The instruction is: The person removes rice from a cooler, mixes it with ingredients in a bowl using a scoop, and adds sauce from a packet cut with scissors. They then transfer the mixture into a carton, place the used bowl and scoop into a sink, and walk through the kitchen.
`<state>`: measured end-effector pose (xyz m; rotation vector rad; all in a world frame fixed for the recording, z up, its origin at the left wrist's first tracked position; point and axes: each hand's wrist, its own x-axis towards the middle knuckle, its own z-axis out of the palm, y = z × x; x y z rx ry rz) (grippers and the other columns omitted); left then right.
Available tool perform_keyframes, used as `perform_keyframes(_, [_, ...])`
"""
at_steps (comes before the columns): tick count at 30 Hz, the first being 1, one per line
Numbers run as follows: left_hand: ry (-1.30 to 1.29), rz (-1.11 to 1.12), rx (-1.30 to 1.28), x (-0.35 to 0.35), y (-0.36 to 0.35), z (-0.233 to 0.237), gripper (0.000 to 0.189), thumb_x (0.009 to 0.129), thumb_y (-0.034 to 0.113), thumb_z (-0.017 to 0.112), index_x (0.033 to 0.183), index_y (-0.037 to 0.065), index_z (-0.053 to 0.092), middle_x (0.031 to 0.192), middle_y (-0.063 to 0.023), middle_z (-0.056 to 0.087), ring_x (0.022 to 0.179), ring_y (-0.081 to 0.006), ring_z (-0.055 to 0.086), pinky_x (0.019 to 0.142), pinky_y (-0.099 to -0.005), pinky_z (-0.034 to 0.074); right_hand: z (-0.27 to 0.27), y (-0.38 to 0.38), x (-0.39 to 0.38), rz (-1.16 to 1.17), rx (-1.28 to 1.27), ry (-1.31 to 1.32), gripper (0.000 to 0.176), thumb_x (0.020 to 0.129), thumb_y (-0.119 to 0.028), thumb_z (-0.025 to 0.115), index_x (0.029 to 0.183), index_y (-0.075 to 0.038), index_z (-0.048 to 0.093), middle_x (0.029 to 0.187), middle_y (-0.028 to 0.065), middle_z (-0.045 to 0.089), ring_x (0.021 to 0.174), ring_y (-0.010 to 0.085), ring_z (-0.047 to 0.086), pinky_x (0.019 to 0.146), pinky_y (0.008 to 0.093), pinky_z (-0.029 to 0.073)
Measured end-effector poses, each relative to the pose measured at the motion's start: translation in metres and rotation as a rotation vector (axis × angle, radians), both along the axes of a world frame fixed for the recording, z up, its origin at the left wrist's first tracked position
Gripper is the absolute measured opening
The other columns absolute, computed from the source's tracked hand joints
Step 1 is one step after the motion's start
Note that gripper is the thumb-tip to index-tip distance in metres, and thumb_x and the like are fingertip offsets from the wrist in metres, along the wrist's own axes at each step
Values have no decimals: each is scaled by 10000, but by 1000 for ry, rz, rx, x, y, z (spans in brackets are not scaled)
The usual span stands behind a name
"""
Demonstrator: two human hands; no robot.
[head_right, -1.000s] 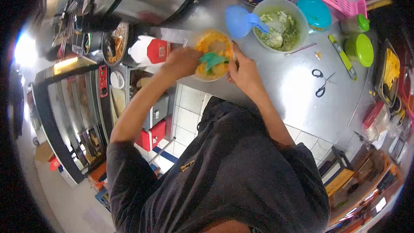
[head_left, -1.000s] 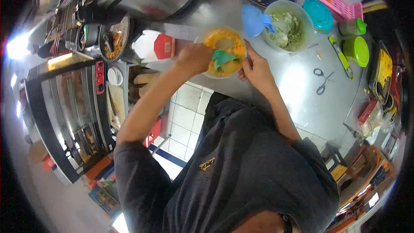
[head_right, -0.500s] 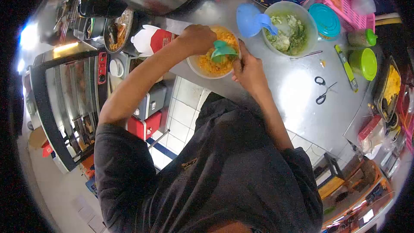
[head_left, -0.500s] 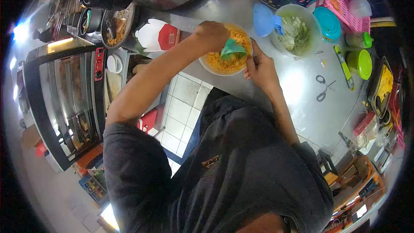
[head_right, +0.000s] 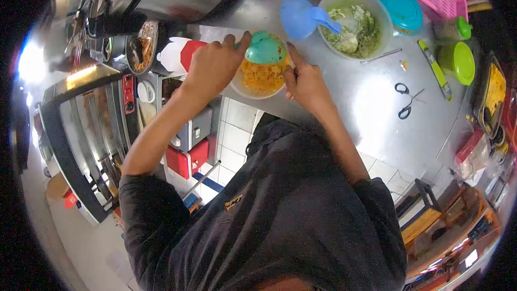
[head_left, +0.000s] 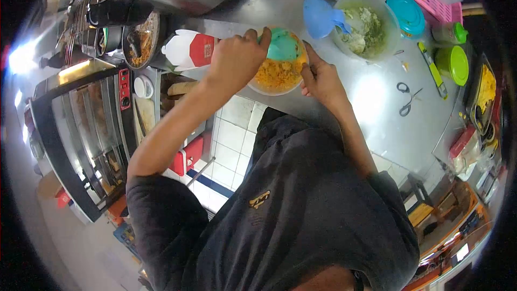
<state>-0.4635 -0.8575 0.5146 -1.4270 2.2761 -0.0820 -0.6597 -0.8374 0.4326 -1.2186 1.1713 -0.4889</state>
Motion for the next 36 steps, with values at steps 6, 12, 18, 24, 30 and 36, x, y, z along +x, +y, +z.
perform_keyframes(6, [162,-213,148,26,6,-39,543,829,117,598,1363,134,498,972,-141,642,798,-245,692,573,-368,575,-5,2,0,-23,-88,-23,535,935,-58,453,1461,-131,387,626,95,598,502,132,593,505,289,528])
perform_keyframes(12, [-220,-132,445,11,-2,-13,400,824,105,590,1220,147,620,854,-88,668,808,-258,696,629,-410,572,3,3,7,-8,-123,80,542,929,-41,451,1459,-131,390,624,92,590,503,132,589,503,291,523])
perform_keyframes(18, [40,-61,-110,21,19,-20,527,839,108,577,1358,129,490,1014,-121,616,800,-271,681,574,-403,567,5,2,-3,-4,-37,-19,536,927,-49,463,1455,-98,387,625,97,595,507,144,597,511,293,530])
perform_keyframes(24, [82,159,-132,3,32,-56,620,825,95,577,1421,107,406,1036,-128,583,797,-267,678,564,-387,567,0,2,0,52,-107,12,519,938,-72,473,1449,-52,386,640,97,609,516,141,606,517,285,529])
perform_keyframes(30, [117,-147,190,25,41,-16,627,826,81,575,1427,112,402,1034,-119,580,774,-256,681,540,-362,559,-1,4,-3,-74,-22,-35,513,945,-83,478,1450,-59,391,657,79,619,522,120,606,515,273,527])
perform_keyframes(36, [-44,55,-197,15,30,-49,553,844,90,566,1385,91,448,973,-150,636,716,-273,696,539,-354,562,0,6,-2,-49,-110,-9,480,919,-90,484,1396,-41,459,649,124,639,514,183,652,509,311,561])
